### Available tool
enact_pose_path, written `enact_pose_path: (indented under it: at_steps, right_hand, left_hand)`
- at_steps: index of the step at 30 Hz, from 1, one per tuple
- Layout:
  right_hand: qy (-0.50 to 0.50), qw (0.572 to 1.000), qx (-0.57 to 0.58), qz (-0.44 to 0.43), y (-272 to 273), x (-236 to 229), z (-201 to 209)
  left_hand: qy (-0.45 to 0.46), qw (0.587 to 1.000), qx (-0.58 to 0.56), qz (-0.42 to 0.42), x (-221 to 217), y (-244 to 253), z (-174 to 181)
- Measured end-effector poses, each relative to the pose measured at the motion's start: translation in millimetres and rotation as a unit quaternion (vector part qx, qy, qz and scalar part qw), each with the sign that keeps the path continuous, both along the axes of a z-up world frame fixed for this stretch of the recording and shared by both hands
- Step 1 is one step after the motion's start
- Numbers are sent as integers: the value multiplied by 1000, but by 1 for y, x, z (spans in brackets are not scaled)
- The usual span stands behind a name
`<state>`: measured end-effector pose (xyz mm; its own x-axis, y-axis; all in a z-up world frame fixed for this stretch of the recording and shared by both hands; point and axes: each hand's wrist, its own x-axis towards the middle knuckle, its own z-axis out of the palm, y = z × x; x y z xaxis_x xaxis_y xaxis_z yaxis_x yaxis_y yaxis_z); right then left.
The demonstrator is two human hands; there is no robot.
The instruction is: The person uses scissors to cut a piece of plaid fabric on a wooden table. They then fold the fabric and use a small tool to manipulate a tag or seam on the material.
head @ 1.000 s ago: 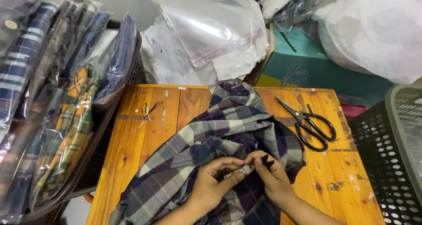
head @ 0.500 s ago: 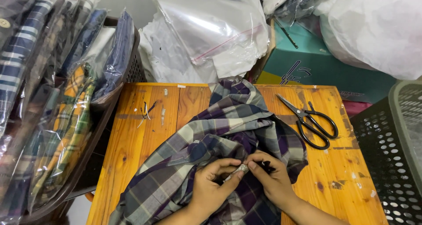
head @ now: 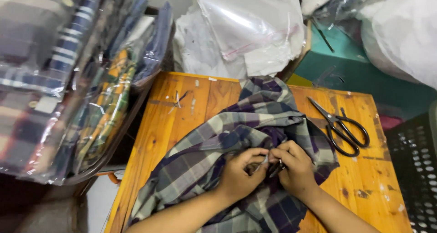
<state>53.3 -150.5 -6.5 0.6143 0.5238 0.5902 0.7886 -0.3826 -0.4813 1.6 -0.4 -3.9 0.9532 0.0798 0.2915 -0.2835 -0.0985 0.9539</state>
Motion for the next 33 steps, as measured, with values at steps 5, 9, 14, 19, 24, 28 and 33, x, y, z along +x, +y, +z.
enact_pose_path:
  at_steps: [5,9,14,19,24,28,33]
  right_hand:
    - [34,999,2,21,1,-2,-1]
    - [93,994,38,35,2,-3,7]
    - [103,993,47,32,2,-6,11]
    - [107,991,72,30,3,-7,11]
    - [130,987,91,-26,-3,-9,8]
    - [145,985,89,-23,-6,-11,12]
    - [88,992,73,-51,0,-22,20]
  left_hand:
    - [-61,997,37,-6,-1,3,1]
    - [-11,1000,8,-22,1,2,1]
    - [-77,995,60,-17,2,4,9]
    - [-143,987,73,18,6,1,-1]
    - [-107,992,59,28,4,3,9]
    - [-2,999,-42,16,4,2,4]
    - [48,996,-49,51,4,3,3]
